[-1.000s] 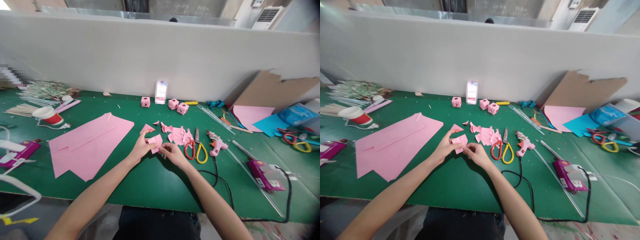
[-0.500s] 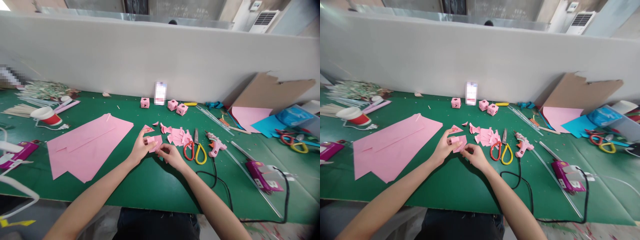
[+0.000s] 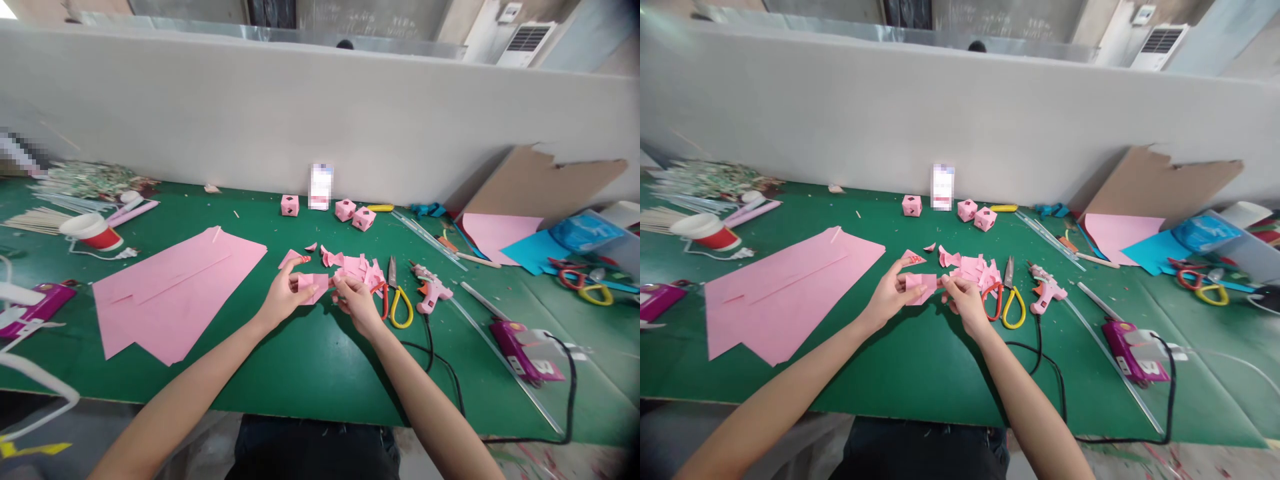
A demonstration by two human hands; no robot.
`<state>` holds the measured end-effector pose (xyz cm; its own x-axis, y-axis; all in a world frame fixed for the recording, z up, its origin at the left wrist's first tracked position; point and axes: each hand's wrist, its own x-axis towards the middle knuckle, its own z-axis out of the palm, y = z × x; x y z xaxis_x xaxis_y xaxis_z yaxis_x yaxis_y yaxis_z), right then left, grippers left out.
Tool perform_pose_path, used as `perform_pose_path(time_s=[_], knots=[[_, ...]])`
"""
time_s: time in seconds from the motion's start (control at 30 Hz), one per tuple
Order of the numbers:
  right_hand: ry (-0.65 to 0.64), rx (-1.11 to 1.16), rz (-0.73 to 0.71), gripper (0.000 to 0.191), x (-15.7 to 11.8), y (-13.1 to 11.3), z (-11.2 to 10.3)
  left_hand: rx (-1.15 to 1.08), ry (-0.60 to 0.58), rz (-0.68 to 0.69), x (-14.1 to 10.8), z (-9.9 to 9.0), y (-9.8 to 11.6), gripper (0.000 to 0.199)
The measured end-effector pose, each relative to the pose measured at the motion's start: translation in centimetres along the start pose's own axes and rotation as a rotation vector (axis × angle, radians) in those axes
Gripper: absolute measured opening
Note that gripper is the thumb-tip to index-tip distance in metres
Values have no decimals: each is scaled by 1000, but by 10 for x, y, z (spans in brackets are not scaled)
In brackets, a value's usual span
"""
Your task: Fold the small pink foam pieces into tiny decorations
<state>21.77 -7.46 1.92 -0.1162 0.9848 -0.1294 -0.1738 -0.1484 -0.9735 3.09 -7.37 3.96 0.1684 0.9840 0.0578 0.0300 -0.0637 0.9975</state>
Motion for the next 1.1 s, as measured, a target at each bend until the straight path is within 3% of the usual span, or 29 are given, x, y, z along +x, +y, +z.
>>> perform_pose_path(time_s=[0.33, 0.5, 0.87, 1.1], knots=[[-112, 19, 54, 37, -5, -7, 1, 116, -75, -3, -2, 1, 4, 61], [-187, -38, 67, 35, -7, -8, 3, 194, -16, 54, -1, -1, 6, 52], [-263, 113, 135, 38, -9, -11, 1, 26, 28, -18, -2, -1, 14, 55], [-295, 105, 135, 37, -10, -8, 6, 41, -55, -7, -5, 2, 15, 65]])
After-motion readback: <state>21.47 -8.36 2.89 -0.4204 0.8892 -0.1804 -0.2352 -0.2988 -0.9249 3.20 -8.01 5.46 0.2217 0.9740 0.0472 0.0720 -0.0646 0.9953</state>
